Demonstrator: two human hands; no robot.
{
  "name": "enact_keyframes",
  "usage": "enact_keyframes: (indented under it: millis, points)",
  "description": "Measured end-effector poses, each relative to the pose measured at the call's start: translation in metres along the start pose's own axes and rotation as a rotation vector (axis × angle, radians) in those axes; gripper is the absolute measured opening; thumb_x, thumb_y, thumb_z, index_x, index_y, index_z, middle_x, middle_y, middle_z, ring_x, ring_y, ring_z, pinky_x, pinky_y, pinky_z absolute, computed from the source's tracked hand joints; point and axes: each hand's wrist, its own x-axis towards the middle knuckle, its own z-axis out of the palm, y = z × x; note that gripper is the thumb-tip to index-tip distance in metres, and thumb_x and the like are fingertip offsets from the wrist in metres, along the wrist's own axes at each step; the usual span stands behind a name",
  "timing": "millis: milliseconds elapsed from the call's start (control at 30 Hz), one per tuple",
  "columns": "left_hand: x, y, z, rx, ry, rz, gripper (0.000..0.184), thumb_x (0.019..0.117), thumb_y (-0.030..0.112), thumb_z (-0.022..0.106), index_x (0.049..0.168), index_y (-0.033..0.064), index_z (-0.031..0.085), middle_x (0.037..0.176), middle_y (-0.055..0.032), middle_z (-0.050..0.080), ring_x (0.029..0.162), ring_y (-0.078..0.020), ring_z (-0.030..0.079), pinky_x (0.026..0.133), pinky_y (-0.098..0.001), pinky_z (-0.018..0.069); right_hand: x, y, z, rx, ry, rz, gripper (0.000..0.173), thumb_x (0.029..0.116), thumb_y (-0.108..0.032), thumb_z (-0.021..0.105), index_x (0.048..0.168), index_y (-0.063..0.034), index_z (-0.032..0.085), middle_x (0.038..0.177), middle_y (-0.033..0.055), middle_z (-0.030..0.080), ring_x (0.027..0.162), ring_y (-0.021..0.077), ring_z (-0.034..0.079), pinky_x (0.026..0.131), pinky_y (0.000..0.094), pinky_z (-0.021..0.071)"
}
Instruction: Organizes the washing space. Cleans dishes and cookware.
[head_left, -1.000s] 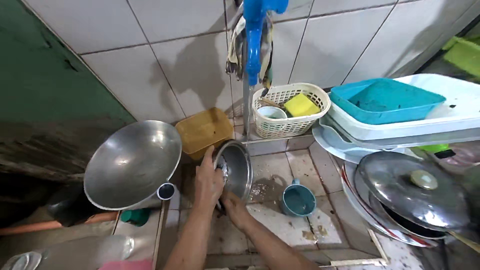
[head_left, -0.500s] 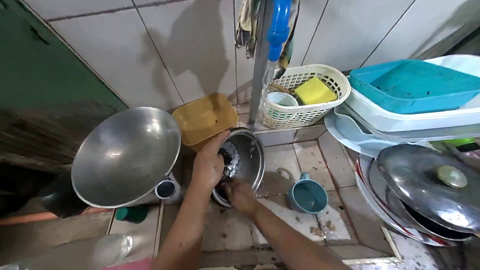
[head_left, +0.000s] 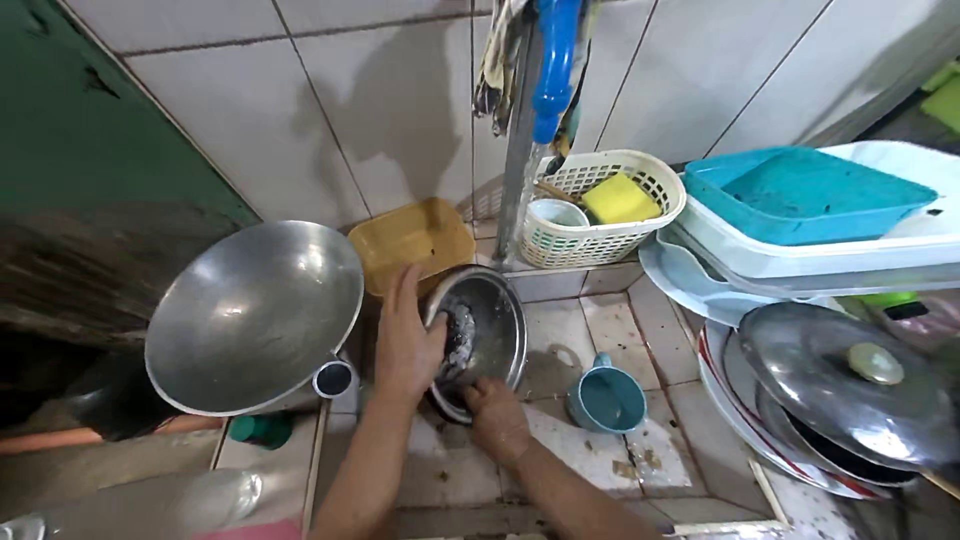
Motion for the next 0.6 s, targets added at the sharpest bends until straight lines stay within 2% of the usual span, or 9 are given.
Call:
enact_keyframes:
  millis: [133, 200, 267, 300, 367, 433, 500, 567, 600]
  points:
    - [-0.057, 0.000, 0.023, -0.017, 0.069, 0.043, 0.076, 0.0945, 0.001, 0.060, 0.161, 0.0082, 0.024, 0.167, -0.0136, 0.025, 0.150, -0.0312, 0.034, 0.118, -0.0539, 0.0335, -0.019, -0.049, -0.023, 0.418, 0.026, 0.077, 0.039, 0.0928, -0.017, 0.071, 0.128, -0.0019, 0.066, 0.126, 0.0190, 0.066, 0.116, 0.0336, 0.065, 0.099, 0.0519, 0.0528]
    - [-0.057, 0.005, 0.024, -0.064, 0.028, 0.005, 0.071, 0.0945, -0.004, 0.053, 0.160, 0.0127, 0.031, 0.164, -0.0110, 0.033, 0.151, -0.0313, 0.032, 0.122, -0.0576, 0.0243, -0.023, -0.054, -0.023, 0.653, 0.091, 0.024, 0.039, 0.0910, -0.013, 0.073, 0.126, 0.0006, 0.065, 0.125, 0.0185, 0.065, 0.113, 0.0294, 0.065, 0.099, 0.0475, 0.0538]
    - [-0.037, 0.011, 0.013, -0.076, -0.066, -0.069, 0.069, 0.0940, -0.008, 0.051, 0.156, 0.0224, 0.043, 0.159, -0.0114, 0.043, 0.148, -0.0335, 0.037, 0.118, -0.0590, 0.0295, -0.022, -0.040, -0.002, 0.876, 0.187, -0.154, 0.037, 0.0919, -0.017, 0.072, 0.124, 0.0007, 0.065, 0.119, 0.0166, 0.064, 0.105, 0.0239, 0.065, 0.092, 0.0432, 0.0558]
    - [-0.025, 0.012, 0.009, -0.061, -0.113, -0.083, 0.070, 0.0937, -0.009, 0.050, 0.154, 0.0260, 0.045, 0.157, -0.0105, 0.046, 0.145, -0.0324, 0.042, 0.115, -0.0581, 0.0342, -0.018, -0.025, 0.006, 0.875, 0.171, -0.229, 0.039, 0.0987, -0.025, 0.064, 0.129, 0.0007, 0.065, 0.124, 0.0172, 0.064, 0.111, 0.0239, 0.064, 0.097, 0.0433, 0.0539]
    - [-0.004, 0.015, 0.003, -0.038, -0.198, -0.083, 0.071, 0.0942, -0.010, 0.049, 0.153, 0.0306, 0.047, 0.153, -0.0068, 0.050, 0.139, -0.0280, 0.049, 0.110, -0.0559, 0.0418, 0.001, 0.016, 0.011, 0.577, 0.125, -0.307, 0.041, 0.1091, -0.027, 0.046, 0.127, 0.0019, 0.068, 0.133, 0.0191, 0.065, 0.127, 0.0285, 0.061, 0.112, 0.0454, 0.0452]
    - [0.007, 0.023, 0.003, 0.012, -0.259, -0.039, 0.071, 0.0940, -0.010, 0.049, 0.152, 0.0311, 0.048, 0.150, -0.0062, 0.054, 0.135, -0.0286, 0.053, 0.108, -0.0563, 0.0447, 0.034, 0.054, -0.003, 0.027, 0.090, -0.289, 0.037, 0.1083, -0.020, 0.045, 0.134, -0.0042, 0.066, 0.144, 0.0158, 0.060, 0.139, 0.0313, 0.052, 0.121, 0.0485, 0.0337]
    - [0.011, 0.032, 0.002, 0.052, -0.307, -0.020, 0.072, 0.0938, -0.010, 0.049, 0.153, 0.0321, 0.048, 0.148, -0.0066, 0.056, 0.134, -0.0310, 0.053, 0.107, -0.0578, 0.0439, 0.069, 0.072, -0.023, -0.333, 0.069, -0.212, 0.049, 0.1033, -0.011, 0.049, 0.152, -0.0049, 0.049, 0.164, 0.0148, 0.037, 0.155, 0.0330, 0.028, 0.128, 0.0515, 0.0142]
    - [0.012, 0.028, -0.001, 0.037, -0.307, -0.053, 0.073, 0.0941, -0.010, 0.049, 0.153, 0.0328, 0.047, 0.151, -0.0027, 0.053, 0.135, -0.0282, 0.053, 0.107, -0.0576, 0.0442, 0.088, 0.073, -0.026, -0.444, 0.154, -0.186, 0.057, 0.1026, -0.011, 0.048, 0.158, -0.0052, 0.039, 0.171, 0.0123, 0.022, 0.159, 0.0318, 0.013, 0.129, 0.0510, 0.0068]
    - [0.012, 0.021, -0.001, 0.005, -0.283, -0.073, 0.073, 0.0937, -0.010, 0.049, 0.153, 0.0331, 0.047, 0.150, -0.0019, 0.054, 0.135, -0.0262, 0.054, 0.107, -0.0570, 0.0448, 0.088, 0.069, -0.016, -0.415, 0.193, -0.171, 0.054, 0.1036, -0.014, 0.047, 0.157, -0.0039, 0.041, 0.170, 0.0134, 0.025, 0.159, 0.0330, 0.015, 0.129, 0.0530, 0.0070]
